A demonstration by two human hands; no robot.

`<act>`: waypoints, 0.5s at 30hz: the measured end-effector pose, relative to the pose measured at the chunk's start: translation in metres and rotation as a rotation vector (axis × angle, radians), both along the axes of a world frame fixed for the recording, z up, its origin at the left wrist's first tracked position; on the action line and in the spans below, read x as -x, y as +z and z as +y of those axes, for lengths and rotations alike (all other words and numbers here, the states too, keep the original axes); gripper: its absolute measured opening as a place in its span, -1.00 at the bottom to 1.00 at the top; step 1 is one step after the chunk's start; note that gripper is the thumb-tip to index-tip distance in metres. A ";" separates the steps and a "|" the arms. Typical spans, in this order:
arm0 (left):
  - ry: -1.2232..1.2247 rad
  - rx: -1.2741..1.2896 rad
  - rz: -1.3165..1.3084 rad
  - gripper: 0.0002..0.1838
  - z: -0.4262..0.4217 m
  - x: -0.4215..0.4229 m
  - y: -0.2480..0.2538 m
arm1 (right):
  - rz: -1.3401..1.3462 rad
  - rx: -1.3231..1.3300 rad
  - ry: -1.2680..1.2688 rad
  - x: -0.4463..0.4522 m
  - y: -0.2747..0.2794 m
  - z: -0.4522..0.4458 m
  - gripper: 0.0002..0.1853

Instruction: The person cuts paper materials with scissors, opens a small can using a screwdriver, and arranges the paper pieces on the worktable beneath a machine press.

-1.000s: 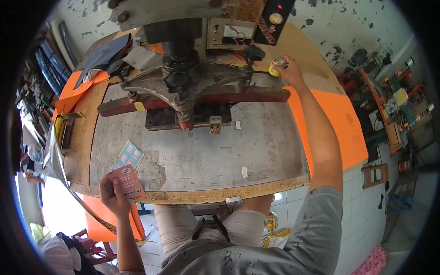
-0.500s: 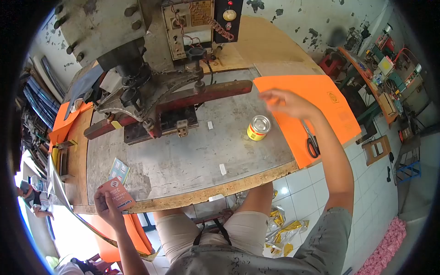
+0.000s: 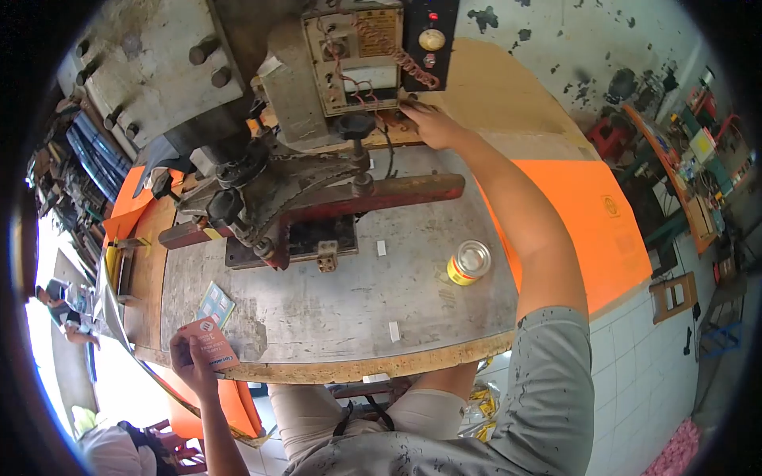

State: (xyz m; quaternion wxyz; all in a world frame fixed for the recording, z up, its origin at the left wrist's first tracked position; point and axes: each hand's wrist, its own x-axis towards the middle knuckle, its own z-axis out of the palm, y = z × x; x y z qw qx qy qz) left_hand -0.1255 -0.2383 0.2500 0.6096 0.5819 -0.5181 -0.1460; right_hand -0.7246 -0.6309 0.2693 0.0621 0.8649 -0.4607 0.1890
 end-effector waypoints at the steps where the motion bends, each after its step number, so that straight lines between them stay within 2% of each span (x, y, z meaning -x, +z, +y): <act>1: 0.002 0.000 -0.005 -0.82 0.001 0.000 0.000 | 0.029 -0.035 -0.046 0.001 0.005 -0.002 -0.43; 3: -0.012 -0.004 -0.017 -0.81 0.000 -0.001 0.001 | 0.086 -0.109 -0.155 0.006 0.017 0.003 -0.52; 6: -0.014 0.023 0.012 -0.82 0.000 0.001 -0.001 | -0.276 -0.111 -0.354 0.000 0.026 0.024 -0.69; 9: -0.017 0.032 0.016 -0.82 0.000 0.000 -0.002 | -0.331 -0.177 -0.391 0.021 0.030 0.025 -0.70; 12: -0.023 0.032 0.036 -0.82 0.000 0.003 0.000 | -0.728 -0.291 -0.502 0.023 0.025 0.031 -0.68; 15: -0.078 0.066 0.069 -0.84 -0.001 0.008 0.005 | -0.362 -0.148 -0.358 0.046 0.007 0.010 -0.63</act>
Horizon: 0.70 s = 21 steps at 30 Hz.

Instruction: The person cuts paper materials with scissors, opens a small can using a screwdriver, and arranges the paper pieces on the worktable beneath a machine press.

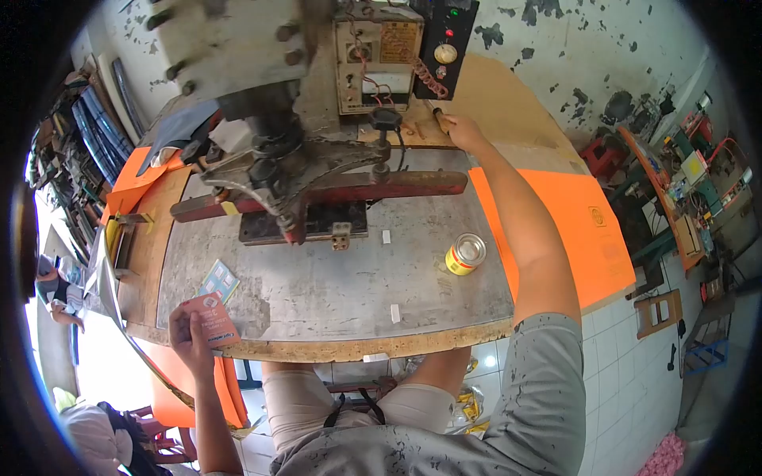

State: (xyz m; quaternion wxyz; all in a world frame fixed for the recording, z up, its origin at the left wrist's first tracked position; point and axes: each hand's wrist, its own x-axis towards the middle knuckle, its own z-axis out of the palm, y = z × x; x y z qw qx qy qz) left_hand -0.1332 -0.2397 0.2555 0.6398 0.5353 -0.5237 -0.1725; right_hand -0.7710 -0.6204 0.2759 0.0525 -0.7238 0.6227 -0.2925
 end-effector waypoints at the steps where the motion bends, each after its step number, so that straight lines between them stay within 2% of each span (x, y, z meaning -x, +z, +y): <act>1: -0.011 0.011 0.018 -0.85 0.000 0.000 0.001 | 0.047 0.017 -0.026 -0.001 0.002 0.003 -0.64; 6: -0.065 -0.008 0.052 -0.85 0.000 -0.008 -0.005 | 0.226 0.141 -0.103 -0.029 0.012 0.060 -0.67; 9: -0.088 -0.059 0.061 -0.84 0.001 -0.010 0.001 | 0.053 0.154 -0.215 -0.012 0.002 0.067 -0.69; 11: -0.121 -0.067 0.071 -0.81 0.001 -0.012 0.000 | 0.716 0.051 -0.080 0.045 -0.007 0.069 -0.67; 13: -0.185 -0.086 0.078 -0.80 0.003 -0.015 0.004 | 0.258 0.074 -0.188 0.059 0.003 0.126 -0.61; 15: -0.209 -0.113 0.089 -0.76 0.006 -0.011 0.014 | -0.508 -0.182 -0.526 0.033 0.041 0.203 -0.54; 17: -0.275 -0.140 0.093 -0.74 0.010 -0.001 0.030 | -0.576 -0.233 -0.516 -0.009 0.087 0.289 -0.52; 18: -0.333 -0.164 0.074 -0.71 0.016 0.011 0.043 | -0.627 -0.183 -0.460 -0.018 0.091 0.323 -0.52; 21: -0.407 -0.305 -0.195 -0.68 0.009 0.043 0.066 | -0.785 -0.041 -0.382 -0.048 0.090 0.407 -0.54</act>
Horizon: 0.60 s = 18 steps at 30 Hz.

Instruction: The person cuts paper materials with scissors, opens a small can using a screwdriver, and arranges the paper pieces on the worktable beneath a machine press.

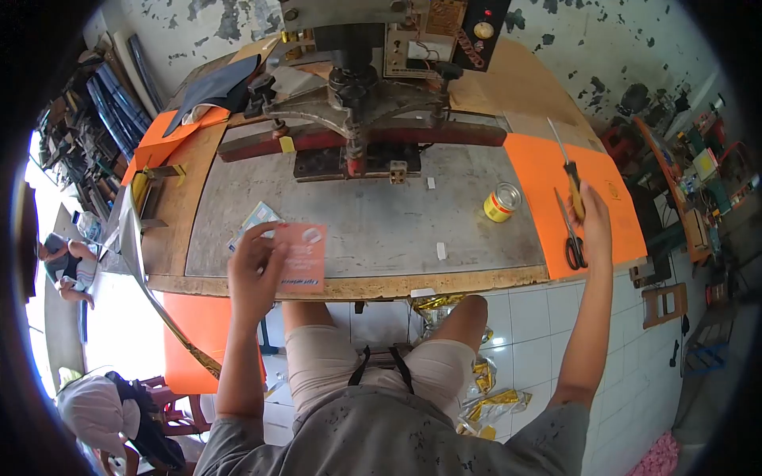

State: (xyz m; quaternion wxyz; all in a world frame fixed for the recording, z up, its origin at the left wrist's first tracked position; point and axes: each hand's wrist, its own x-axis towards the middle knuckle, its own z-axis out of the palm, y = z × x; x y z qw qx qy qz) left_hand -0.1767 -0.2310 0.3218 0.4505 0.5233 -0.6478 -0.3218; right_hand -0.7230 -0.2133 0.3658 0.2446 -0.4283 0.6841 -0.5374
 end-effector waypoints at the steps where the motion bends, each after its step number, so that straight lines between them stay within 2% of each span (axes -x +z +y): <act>1: -0.015 0.008 -0.092 -0.66 -0.008 0.008 0.003 | -0.045 0.014 0.033 -0.014 0.000 0.023 -0.59; 3: -0.053 0.030 -0.277 -0.63 -0.022 0.023 0.005 | -0.135 0.046 0.092 -0.039 -0.003 0.063 -0.67; 6: 0.294 0.575 -0.692 -0.60 -0.024 0.042 0.005 | 0.034 0.013 0.074 -0.056 -0.010 0.098 -0.74; 7: 0.346 0.547 -0.639 -0.58 -0.018 0.057 0.013 | 0.154 0.031 0.048 -0.061 -0.007 0.101 -0.74; 10: 0.006 0.572 -0.442 -0.56 0.002 0.112 0.019 | 0.481 0.048 0.005 -0.072 -0.002 0.111 -0.69; 12: -0.326 0.433 -0.224 -0.50 0.009 0.168 0.004 | 0.679 0.030 0.014 -0.071 0.007 0.107 -0.66; 14: -0.420 0.342 -0.129 -0.35 0.007 0.226 -0.013 | 0.742 -0.008 -0.002 -0.073 0.012 0.106 -0.68; 16: -0.358 0.252 -0.169 -0.17 -0.008 0.276 -0.037 | 0.748 -0.010 0.003 -0.069 0.013 0.105 -0.69; 18: -0.282 0.281 -0.215 -0.12 -0.024 0.310 -0.048 | 0.692 0.018 0.021 -0.062 0.006 0.104 -0.69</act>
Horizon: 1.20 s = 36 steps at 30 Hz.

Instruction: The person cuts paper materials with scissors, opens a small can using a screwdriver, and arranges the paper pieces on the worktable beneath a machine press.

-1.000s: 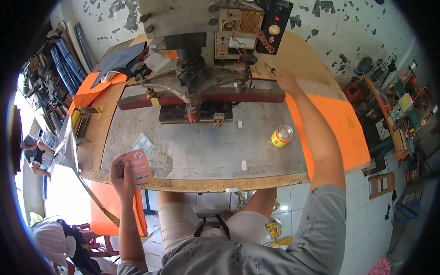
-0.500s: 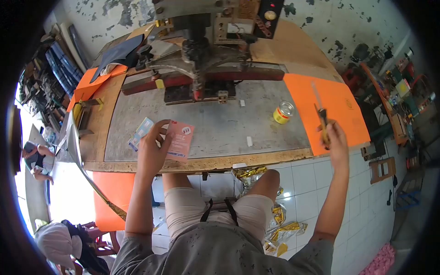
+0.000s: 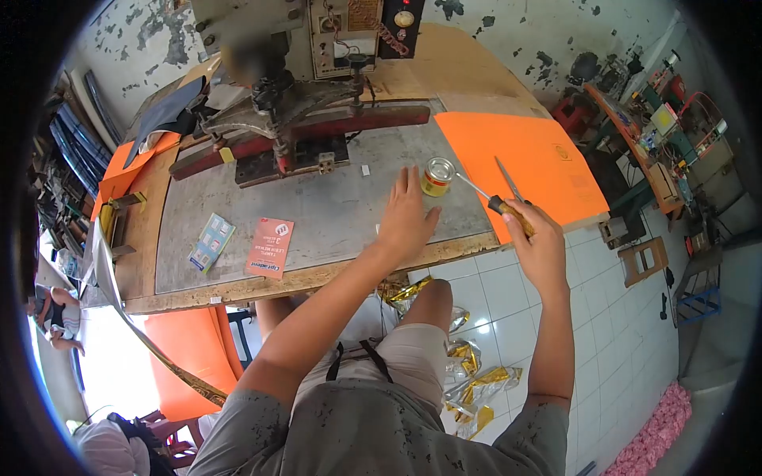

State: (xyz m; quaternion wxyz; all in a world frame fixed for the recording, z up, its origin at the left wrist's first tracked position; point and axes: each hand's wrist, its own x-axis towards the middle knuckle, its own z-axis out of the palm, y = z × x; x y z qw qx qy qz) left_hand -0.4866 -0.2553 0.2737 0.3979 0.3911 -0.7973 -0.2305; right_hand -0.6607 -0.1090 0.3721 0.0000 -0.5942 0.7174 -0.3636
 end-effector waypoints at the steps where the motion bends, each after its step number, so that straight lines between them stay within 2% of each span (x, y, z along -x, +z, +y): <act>1: 0.039 0.021 -0.015 -0.10 -0.007 0.009 0.003 | -0.004 -0.010 -0.001 0.001 0.001 0.000 -0.69; 4: -0.042 0.008 0.001 -0.09 -0.024 0.020 0.013 | 0.003 -0.056 -0.014 0.003 0.001 0.001 -0.69; 7: -0.111 -0.211 -0.032 -0.11 -0.028 0.016 0.028 | 0.030 -0.119 -0.034 0.003 0.002 0.001 -0.67; 12: -0.120 -0.086 -0.054 -0.19 -0.006 -0.016 0.032 | -0.065 -0.257 0.026 -0.002 0.037 0.014 -0.66; 19: -0.165 -0.098 0.055 -0.40 0.018 -0.045 0.027 | 0.124 -0.395 0.155 -0.014 0.076 0.018 -0.61; 21: -0.186 -0.094 0.059 -0.37 0.018 -0.046 0.024 | 0.108 -0.502 0.138 -0.018 0.090 0.011 -0.61; 30: -0.211 -0.155 0.080 -0.35 0.012 -0.047 0.023 | 0.128 -0.517 0.244 -0.008 0.100 -0.014 -0.70; 33: -0.220 -0.189 0.095 -0.33 0.012 -0.048 0.024 | 0.074 -0.591 0.203 -0.009 0.101 -0.017 -0.70; 36: -0.213 -0.232 0.075 -0.33 0.013 -0.049 0.030 | -0.060 -0.535 0.258 0.005 0.072 -0.004 -0.68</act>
